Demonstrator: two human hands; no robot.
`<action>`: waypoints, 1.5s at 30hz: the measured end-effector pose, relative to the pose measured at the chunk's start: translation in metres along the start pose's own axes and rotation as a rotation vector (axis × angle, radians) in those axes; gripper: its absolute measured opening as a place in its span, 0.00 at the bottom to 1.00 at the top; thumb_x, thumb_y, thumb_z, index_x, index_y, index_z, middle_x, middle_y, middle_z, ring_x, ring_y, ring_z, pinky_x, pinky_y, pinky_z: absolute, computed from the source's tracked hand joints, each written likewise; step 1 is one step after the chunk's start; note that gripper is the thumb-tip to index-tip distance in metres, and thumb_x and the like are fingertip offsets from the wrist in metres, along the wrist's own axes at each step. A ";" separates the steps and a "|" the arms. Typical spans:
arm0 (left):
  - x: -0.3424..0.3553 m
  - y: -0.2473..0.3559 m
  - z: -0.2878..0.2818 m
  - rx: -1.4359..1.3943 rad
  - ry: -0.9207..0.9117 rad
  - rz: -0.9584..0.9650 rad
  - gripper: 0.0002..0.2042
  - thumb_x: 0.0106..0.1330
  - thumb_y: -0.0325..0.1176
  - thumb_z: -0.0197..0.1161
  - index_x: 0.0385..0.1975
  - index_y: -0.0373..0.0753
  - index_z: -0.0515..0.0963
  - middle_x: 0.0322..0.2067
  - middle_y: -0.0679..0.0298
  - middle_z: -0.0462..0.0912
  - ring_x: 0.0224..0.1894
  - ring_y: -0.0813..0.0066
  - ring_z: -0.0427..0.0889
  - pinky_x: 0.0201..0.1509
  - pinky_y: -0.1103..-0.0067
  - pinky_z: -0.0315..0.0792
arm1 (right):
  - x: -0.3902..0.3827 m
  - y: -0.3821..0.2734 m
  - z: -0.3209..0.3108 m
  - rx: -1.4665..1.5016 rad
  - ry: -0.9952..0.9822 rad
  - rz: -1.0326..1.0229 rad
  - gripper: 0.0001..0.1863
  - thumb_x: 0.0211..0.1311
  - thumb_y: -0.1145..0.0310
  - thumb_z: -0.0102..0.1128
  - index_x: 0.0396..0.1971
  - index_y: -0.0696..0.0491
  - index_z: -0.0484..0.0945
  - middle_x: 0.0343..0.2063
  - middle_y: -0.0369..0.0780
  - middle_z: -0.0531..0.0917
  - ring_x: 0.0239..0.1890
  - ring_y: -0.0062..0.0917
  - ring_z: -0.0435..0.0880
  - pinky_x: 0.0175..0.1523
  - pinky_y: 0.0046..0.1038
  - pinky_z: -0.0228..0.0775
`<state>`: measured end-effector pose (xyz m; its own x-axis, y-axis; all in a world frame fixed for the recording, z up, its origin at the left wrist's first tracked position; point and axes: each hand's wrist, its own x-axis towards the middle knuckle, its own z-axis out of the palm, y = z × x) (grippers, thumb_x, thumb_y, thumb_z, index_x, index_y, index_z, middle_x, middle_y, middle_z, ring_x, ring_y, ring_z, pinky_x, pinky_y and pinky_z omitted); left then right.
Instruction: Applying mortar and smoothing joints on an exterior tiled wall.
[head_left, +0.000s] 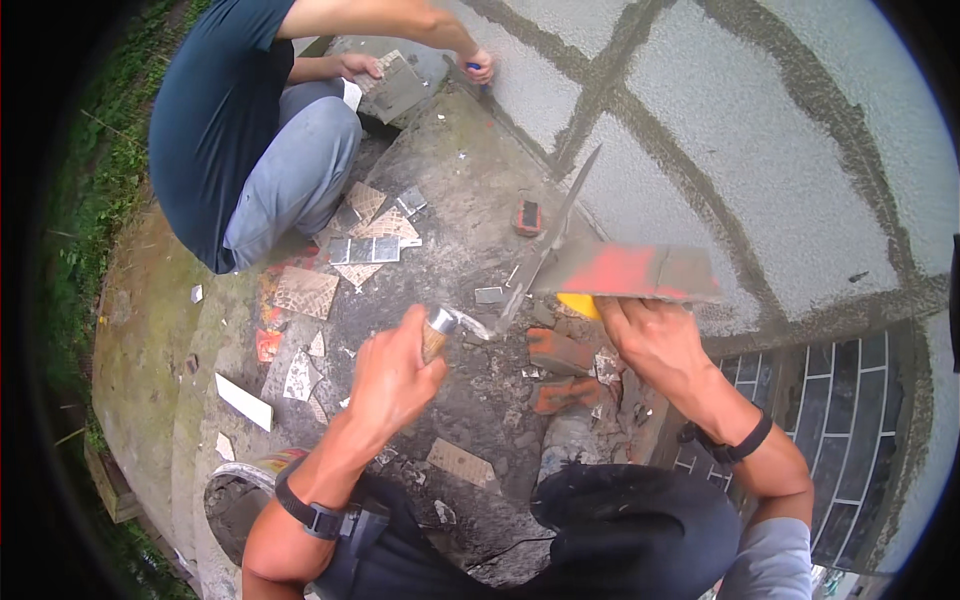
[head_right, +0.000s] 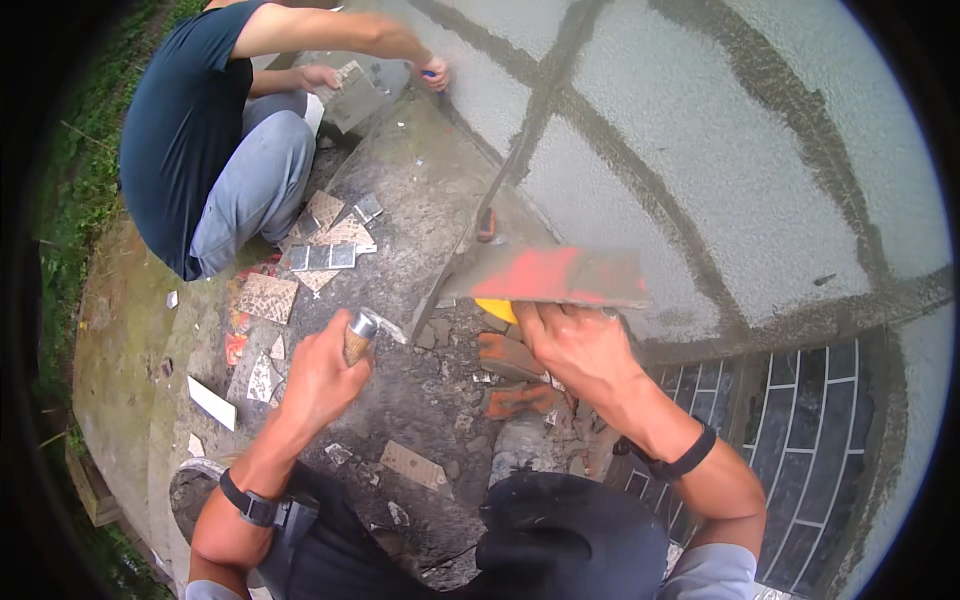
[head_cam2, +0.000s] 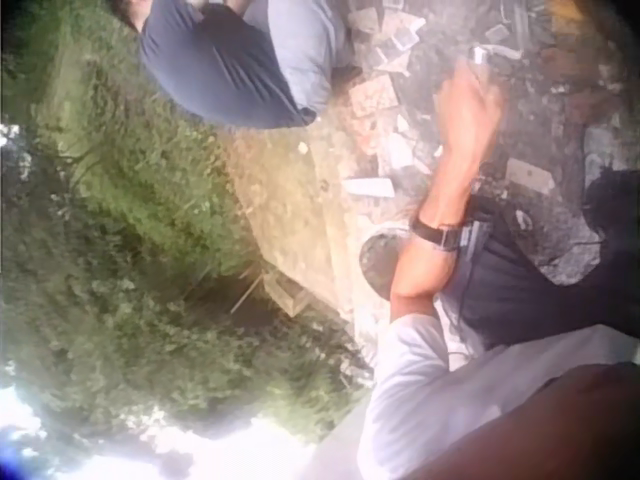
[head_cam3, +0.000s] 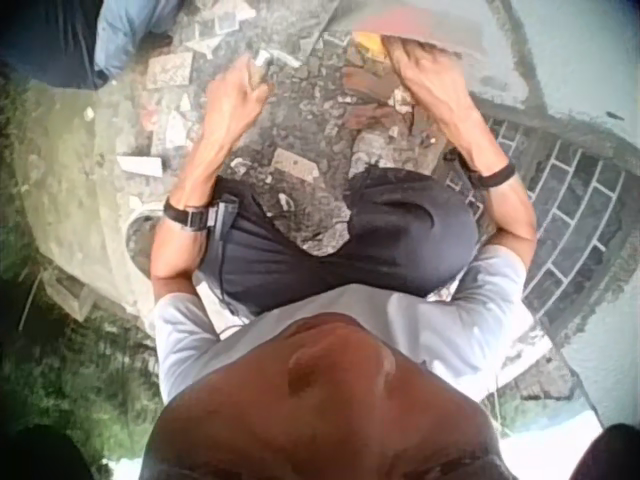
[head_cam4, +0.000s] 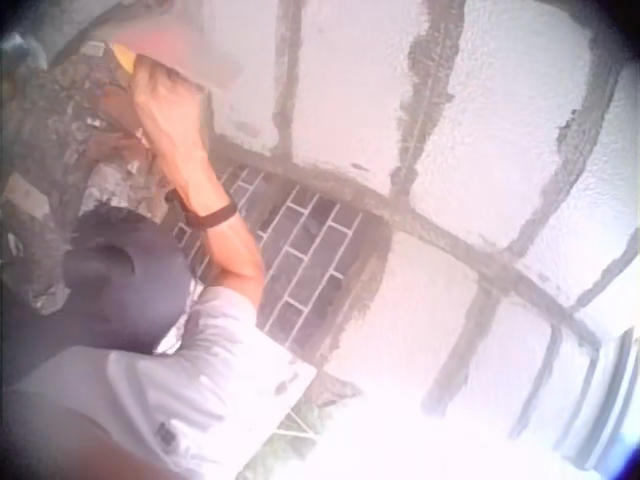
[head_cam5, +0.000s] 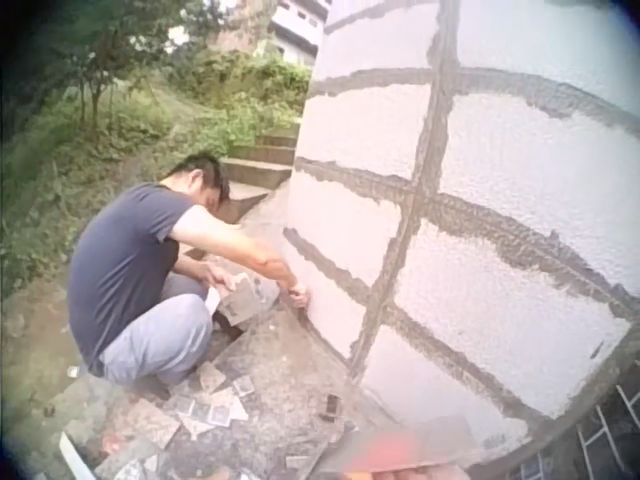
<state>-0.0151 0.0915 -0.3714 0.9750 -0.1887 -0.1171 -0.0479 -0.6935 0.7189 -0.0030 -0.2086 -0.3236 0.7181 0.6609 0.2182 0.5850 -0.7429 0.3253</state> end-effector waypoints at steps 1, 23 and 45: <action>-0.001 0.000 -0.002 0.085 0.019 0.014 0.15 0.53 0.30 0.61 0.36 0.34 0.65 0.23 0.42 0.77 0.30 0.36 0.77 0.35 0.55 0.69 | 0.001 0.004 -0.001 -0.010 0.034 0.019 0.23 0.47 0.76 0.59 0.48 0.57 0.77 0.30 0.42 0.82 0.35 0.33 0.83 0.40 0.33 0.76; 0.008 0.007 -0.033 -0.409 0.210 -0.196 0.17 0.56 0.29 0.63 0.46 0.36 0.72 0.22 0.71 0.70 0.19 0.86 0.68 0.20 0.84 0.63 | -0.087 0.100 0.172 -0.165 -0.404 0.190 0.11 0.52 0.74 0.55 0.37 0.55 0.76 0.25 0.42 0.83 0.31 0.34 0.85 0.35 0.35 0.75; -0.011 0.003 -0.030 -0.575 0.292 -0.389 0.20 0.55 0.35 0.69 0.44 0.36 0.71 0.24 0.71 0.69 0.20 0.87 0.68 0.20 0.87 0.63 | 0.016 0.116 0.331 -0.295 -1.071 -0.027 0.14 0.60 0.65 0.53 0.38 0.51 0.86 0.42 0.45 0.85 0.46 0.36 0.85 0.47 0.35 0.77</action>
<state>-0.0190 0.1126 -0.3478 0.9201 0.2436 -0.3068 0.3546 -0.1852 0.9165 0.2010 -0.3195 -0.5867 0.7444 0.1371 -0.6535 0.5947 -0.5812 0.5555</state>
